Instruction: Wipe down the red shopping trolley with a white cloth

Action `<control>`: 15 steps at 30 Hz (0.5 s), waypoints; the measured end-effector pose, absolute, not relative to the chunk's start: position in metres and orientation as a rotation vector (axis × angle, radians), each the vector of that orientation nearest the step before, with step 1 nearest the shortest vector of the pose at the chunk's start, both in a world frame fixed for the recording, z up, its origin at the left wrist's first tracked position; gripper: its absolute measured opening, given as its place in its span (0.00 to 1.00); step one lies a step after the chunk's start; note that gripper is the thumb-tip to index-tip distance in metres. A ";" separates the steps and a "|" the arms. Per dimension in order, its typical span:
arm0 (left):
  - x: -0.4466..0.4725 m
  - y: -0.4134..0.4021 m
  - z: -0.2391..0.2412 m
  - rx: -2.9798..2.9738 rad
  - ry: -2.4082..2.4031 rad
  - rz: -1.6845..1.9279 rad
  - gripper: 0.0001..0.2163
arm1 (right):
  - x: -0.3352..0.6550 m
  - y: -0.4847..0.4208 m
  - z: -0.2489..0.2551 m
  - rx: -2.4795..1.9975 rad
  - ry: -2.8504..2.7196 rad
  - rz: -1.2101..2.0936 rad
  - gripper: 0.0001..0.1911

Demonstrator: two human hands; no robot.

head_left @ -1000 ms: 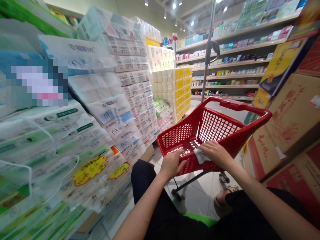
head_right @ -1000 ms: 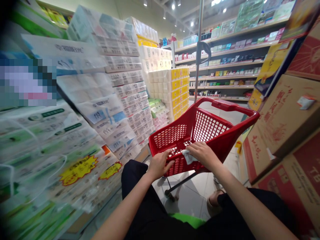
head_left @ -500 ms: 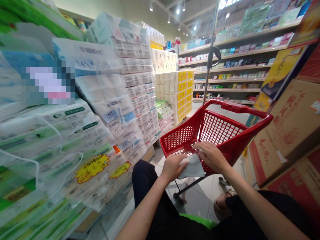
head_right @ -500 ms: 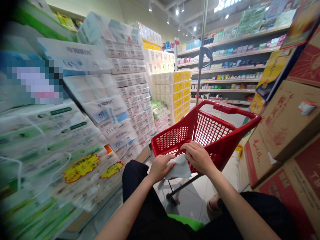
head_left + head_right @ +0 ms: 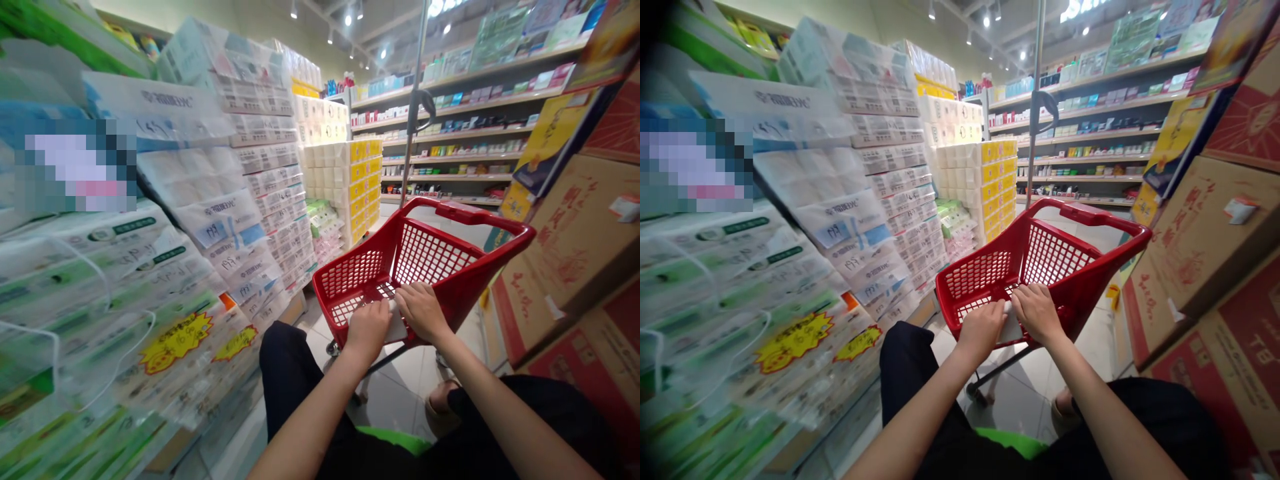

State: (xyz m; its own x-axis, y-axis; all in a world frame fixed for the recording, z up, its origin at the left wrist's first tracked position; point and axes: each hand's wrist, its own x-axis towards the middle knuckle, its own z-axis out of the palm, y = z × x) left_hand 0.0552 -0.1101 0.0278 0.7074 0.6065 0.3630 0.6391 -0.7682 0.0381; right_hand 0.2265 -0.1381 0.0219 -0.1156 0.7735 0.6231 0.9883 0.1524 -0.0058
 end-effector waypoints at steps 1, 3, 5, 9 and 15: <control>0.060 -0.108 0.025 -2.809 -1.004 -0.560 0.10 | 0.227 -0.138 0.022 -1.671 -1.952 -0.560 0.16; 0.064 -0.104 0.021 -2.796 -0.941 -0.595 0.11 | 0.230 -0.137 0.021 -1.661 -1.963 -0.523 0.16; 0.058 -0.099 0.016 -2.797 -0.882 -0.625 0.14 | 0.234 -0.137 0.021 -1.644 -1.980 -0.487 0.17; 0.023 -0.092 0.003 -2.833 -0.822 -0.668 0.17 | 0.246 -0.138 0.021 -1.622 -2.024 -0.431 0.17; -0.039 -0.079 -0.014 -2.892 -0.566 -0.716 0.18 | 0.264 -0.137 0.020 -1.588 -2.083 -0.403 0.17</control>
